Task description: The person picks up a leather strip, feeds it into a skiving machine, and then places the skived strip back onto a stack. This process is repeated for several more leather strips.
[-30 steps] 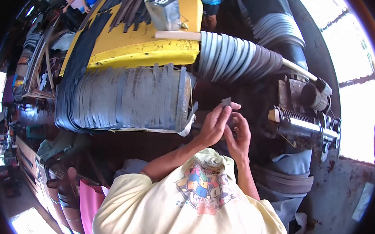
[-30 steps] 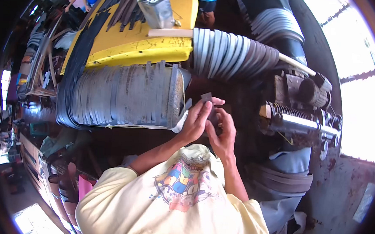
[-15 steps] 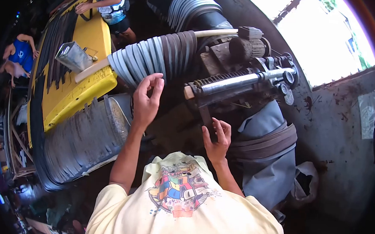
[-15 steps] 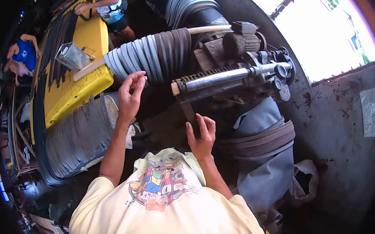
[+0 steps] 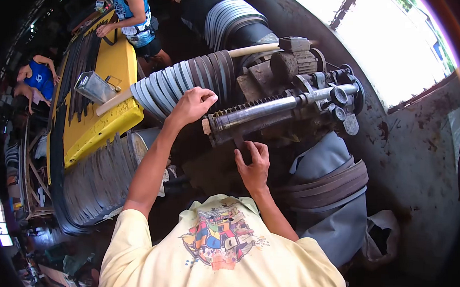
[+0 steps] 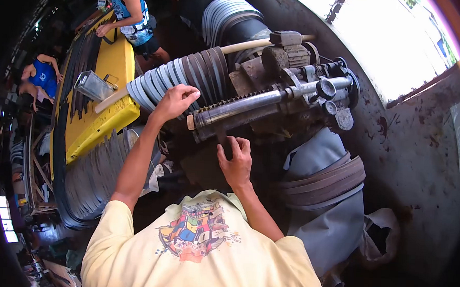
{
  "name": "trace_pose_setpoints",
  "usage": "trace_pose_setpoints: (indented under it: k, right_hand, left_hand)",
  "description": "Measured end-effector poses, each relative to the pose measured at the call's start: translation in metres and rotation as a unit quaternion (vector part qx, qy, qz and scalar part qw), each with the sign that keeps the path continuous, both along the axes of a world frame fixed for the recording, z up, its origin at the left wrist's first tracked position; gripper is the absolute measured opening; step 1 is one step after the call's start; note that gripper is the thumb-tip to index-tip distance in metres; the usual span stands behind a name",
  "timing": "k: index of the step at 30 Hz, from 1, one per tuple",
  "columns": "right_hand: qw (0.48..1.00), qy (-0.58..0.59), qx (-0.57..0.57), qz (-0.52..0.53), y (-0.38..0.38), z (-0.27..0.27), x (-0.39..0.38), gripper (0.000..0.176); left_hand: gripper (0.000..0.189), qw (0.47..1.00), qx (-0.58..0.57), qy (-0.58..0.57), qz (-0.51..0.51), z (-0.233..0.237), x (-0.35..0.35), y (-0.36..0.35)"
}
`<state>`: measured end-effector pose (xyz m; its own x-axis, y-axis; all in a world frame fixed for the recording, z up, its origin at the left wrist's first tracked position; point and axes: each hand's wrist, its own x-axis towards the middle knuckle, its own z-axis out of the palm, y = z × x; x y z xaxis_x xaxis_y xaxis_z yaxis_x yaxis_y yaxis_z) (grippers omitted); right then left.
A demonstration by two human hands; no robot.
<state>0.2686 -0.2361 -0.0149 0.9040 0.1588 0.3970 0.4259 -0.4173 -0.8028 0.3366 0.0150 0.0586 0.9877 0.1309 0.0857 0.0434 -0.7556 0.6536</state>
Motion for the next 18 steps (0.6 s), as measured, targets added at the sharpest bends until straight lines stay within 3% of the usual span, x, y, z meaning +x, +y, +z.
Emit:
trace_pose_setpoints:
  k: [6, 10, 13, 18]
  right_hand:
    - [1.0, -0.012, 0.016, 0.019, 0.015, -0.004, 0.02, 0.037]
    - [0.999, -0.009, 0.001, 0.032, 0.018, -0.009, 0.028, 0.04]
    - [0.999, -0.007, -0.001, 0.039, 0.015, -0.009, 0.029, 0.039]
    - [0.998, 0.007, 0.002, 0.056, 0.011, -0.01, 0.029, 0.039]
  left_hand:
    - [0.036, 0.992, 0.012, 0.112, -0.049, -0.012, 0.022, -0.005]
    - [0.036, 0.991, 0.034, 0.12, -0.056, -0.021, 0.028, -0.002]
    - [0.035, 0.991, 0.028, 0.116, -0.059, -0.023, 0.03, 0.001]
    - [0.026, 0.996, 0.083, -0.007, -0.032, -0.018, 0.034, 0.007]
